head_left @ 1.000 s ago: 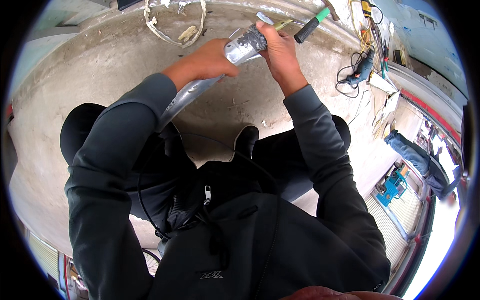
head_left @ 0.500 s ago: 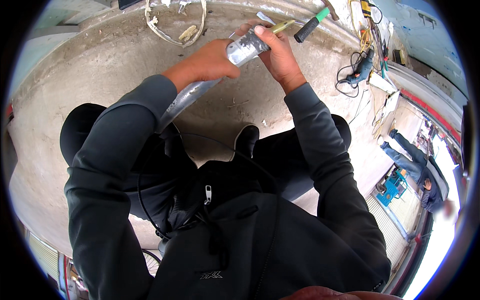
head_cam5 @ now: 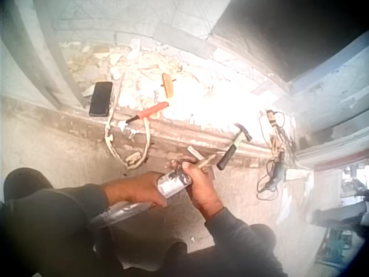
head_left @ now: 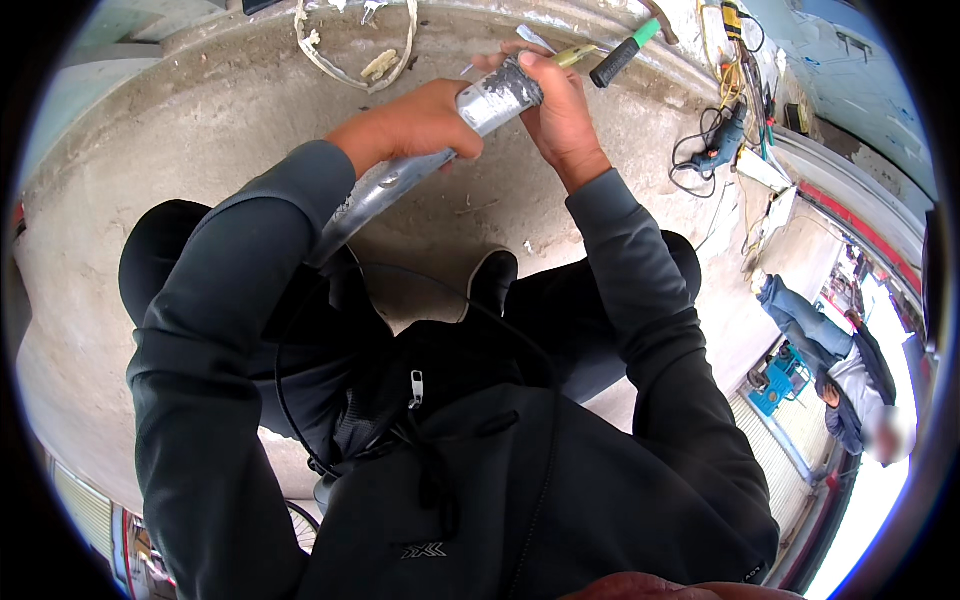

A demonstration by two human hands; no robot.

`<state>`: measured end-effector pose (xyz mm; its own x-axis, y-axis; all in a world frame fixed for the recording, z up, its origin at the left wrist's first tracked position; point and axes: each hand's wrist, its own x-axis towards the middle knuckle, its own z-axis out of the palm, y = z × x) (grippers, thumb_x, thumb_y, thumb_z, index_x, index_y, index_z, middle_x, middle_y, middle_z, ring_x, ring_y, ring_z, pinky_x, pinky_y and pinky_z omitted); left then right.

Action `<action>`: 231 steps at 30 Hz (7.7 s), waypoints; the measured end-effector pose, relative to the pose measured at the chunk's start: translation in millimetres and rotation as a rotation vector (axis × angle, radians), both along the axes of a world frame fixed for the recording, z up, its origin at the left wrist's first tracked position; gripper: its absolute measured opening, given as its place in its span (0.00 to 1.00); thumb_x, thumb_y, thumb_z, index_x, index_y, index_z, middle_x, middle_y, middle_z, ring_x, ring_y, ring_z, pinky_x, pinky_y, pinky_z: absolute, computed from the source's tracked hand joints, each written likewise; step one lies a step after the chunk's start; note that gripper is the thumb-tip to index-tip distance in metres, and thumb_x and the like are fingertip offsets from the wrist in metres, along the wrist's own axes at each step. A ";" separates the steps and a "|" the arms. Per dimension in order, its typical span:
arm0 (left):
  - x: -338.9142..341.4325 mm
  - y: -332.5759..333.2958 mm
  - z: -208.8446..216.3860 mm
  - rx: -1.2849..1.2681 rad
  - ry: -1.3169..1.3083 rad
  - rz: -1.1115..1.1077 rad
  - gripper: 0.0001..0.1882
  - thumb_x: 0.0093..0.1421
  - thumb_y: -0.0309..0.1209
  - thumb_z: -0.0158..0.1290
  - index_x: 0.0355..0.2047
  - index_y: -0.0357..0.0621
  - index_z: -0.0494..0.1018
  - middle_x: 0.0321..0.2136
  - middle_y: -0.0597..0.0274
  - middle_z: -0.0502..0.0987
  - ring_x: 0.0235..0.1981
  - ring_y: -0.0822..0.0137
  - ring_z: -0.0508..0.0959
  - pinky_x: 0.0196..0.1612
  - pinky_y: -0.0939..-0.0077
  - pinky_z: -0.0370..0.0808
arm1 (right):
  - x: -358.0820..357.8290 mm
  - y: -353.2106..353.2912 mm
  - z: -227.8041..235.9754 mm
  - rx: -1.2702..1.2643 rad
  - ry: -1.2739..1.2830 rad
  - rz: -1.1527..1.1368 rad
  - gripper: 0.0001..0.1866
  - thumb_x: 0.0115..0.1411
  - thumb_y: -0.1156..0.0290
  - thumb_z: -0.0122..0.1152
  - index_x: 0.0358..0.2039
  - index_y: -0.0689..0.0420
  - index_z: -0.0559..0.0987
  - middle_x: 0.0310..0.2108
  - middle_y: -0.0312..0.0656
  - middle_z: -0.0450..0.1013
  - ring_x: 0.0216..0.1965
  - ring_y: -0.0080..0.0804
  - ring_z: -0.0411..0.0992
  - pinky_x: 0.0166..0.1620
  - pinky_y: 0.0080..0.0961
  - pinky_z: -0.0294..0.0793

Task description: The person uses a caulking gun to apply sealant along the seams of white insulation panels inside a refrigeration unit. The person moves around the interior, applying sealant to vertical and horizontal joints between the panels.

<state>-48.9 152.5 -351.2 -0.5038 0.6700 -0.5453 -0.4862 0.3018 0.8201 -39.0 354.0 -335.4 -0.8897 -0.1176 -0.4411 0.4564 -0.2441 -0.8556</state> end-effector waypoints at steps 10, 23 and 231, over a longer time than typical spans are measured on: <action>5.9 -4.2 -11.8 -0.115 0.203 0.107 0.26 0.43 0.34 0.64 0.43 0.34 0.75 0.26 0.51 0.81 0.22 0.60 0.81 0.28 0.64 0.77 | 0.9 7.3 -5.0 -0.098 -0.129 -0.001 0.27 0.65 0.55 0.66 0.55 0.64 0.75 0.51 0.45 0.78 0.51 0.33 0.78 0.57 0.38 0.77; 15.0 5.3 0.2 -0.399 0.532 0.136 0.25 0.45 0.33 0.63 0.43 0.35 0.75 0.28 0.48 0.81 0.24 0.56 0.83 0.32 0.62 0.78 | 4.9 -10.0 3.5 0.257 -0.197 -0.042 0.26 0.65 0.48 0.65 0.49 0.59 0.78 0.44 0.39 0.78 0.46 0.30 0.78 0.53 0.35 0.76; -142.2 65.4 108.1 0.870 -0.576 1.101 0.28 0.63 0.45 0.61 0.53 0.45 0.61 0.37 0.52 0.72 0.38 0.55 0.78 0.41 0.52 0.80 | 124.5 40.4 126.4 -0.260 0.093 -0.221 0.16 0.63 0.55 0.57 0.30 0.54 0.69 0.29 0.41 0.65 0.33 0.40 0.68 0.43 0.39 0.72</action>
